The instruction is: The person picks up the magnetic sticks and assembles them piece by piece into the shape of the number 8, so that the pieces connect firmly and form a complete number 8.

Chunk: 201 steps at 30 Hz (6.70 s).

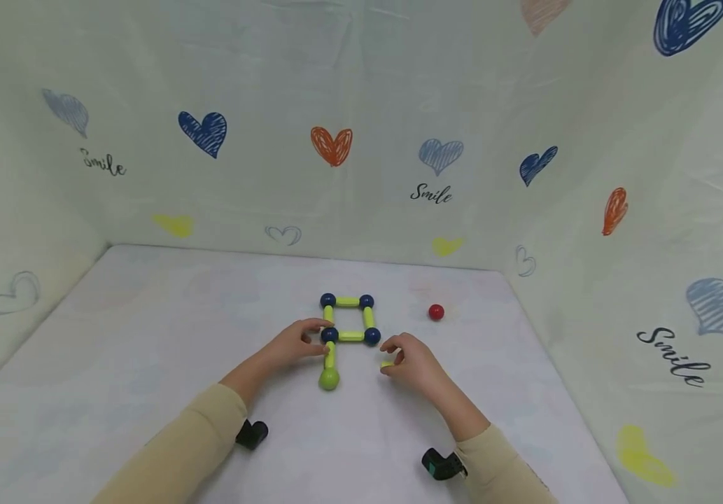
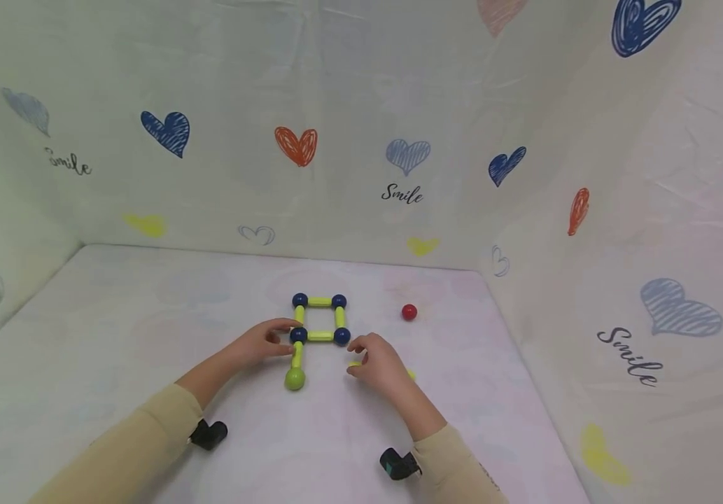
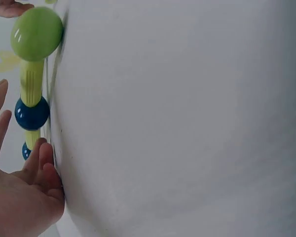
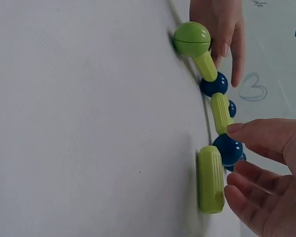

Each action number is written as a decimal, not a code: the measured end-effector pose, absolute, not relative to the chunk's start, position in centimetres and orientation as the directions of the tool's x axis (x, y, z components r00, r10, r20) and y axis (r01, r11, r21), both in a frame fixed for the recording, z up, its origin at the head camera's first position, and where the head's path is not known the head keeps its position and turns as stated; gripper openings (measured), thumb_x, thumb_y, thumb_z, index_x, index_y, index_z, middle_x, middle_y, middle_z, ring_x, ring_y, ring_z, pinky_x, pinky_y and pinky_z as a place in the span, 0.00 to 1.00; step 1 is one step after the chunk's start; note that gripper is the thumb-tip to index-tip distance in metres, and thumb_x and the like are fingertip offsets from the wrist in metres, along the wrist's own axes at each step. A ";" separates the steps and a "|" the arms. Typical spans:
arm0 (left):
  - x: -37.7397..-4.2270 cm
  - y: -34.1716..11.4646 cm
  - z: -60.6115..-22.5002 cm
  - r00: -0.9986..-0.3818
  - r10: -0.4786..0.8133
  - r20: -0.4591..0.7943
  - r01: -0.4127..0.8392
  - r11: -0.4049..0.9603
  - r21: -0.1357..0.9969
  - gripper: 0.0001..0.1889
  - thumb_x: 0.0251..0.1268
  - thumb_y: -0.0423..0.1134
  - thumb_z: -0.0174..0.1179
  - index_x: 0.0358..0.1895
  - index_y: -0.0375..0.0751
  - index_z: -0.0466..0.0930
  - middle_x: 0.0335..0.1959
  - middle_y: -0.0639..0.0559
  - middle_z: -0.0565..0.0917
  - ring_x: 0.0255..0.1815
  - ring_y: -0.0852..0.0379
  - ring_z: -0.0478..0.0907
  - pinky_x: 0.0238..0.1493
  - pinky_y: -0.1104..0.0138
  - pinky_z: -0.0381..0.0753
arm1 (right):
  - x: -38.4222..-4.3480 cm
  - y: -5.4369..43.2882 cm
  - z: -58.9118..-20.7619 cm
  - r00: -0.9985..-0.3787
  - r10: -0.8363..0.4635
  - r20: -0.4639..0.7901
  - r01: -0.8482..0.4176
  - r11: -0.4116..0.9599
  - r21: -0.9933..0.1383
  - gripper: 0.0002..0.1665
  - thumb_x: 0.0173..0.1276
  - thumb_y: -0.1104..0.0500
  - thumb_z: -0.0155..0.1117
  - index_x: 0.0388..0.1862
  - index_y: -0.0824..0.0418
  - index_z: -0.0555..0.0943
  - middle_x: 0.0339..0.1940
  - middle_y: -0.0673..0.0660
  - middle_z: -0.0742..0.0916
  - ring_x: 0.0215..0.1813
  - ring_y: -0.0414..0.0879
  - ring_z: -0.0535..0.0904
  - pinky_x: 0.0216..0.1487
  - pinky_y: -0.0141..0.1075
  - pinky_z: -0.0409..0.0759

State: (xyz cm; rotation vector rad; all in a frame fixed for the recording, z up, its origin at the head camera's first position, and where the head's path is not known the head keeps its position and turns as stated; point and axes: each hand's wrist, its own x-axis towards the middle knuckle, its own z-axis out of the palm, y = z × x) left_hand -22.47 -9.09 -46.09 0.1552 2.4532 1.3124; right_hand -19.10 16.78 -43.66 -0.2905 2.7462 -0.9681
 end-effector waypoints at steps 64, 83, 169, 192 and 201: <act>-20.7 -9.7 -46.5 -0.852 0.461 -0.248 0.083 0.586 0.806 0.33 0.50 0.41 0.76 0.63 0.49 0.74 0.56 0.49 0.73 0.53 0.48 0.68 0.57 0.53 0.70 | -18.0 13.1 -44.7 -0.855 -0.508 -0.103 -0.311 0.661 -0.683 0.14 0.61 0.69 0.69 0.44 0.56 0.84 0.38 0.45 0.81 0.42 0.41 0.76 0.47 0.36 0.77; -20.9 -9.7 -46.7 -0.850 0.467 -0.245 0.086 0.582 0.809 0.34 0.51 0.41 0.76 0.64 0.49 0.74 0.57 0.49 0.73 0.53 0.48 0.68 0.56 0.53 0.69 | -18.3 12.9 -45.2 -0.865 -0.477 -0.155 -0.253 0.681 -0.687 0.12 0.62 0.67 0.69 0.43 0.54 0.85 0.37 0.45 0.81 0.41 0.41 0.76 0.47 0.37 0.78; -20.6 -9.2 -46.7 -0.866 0.417 -0.274 0.035 0.599 0.800 0.32 0.50 0.41 0.76 0.61 0.55 0.75 0.55 0.53 0.72 0.50 0.51 0.66 0.53 0.57 0.69 | -29.9 25.0 -45.5 -0.999 0.001 -0.034 0.021 0.809 -0.588 0.23 0.62 0.69 0.65 0.58 0.69 0.78 0.59 0.72 0.73 0.58 0.63 0.70 0.61 0.55 0.69; -20.6 -9.4 -46.7 -0.860 0.422 -0.287 0.039 0.615 0.788 0.32 0.50 0.43 0.76 0.61 0.55 0.75 0.55 0.52 0.72 0.50 0.51 0.66 0.53 0.57 0.70 | -29.8 24.7 -45.8 -0.991 0.048 -0.122 0.112 0.797 -0.593 0.21 0.63 0.70 0.66 0.55 0.69 0.78 0.60 0.71 0.75 0.62 0.64 0.69 0.62 0.55 0.70; -20.6 -9.2 -46.7 -0.864 0.412 -0.291 0.021 0.606 0.795 0.32 0.50 0.42 0.76 0.61 0.56 0.76 0.57 0.53 0.72 0.52 0.51 0.67 0.57 0.56 0.70 | -29.0 24.3 -45.4 -0.990 -0.040 -0.135 0.047 0.810 -0.584 0.20 0.61 0.70 0.68 0.53 0.67 0.79 0.56 0.69 0.78 0.58 0.62 0.72 0.59 0.54 0.73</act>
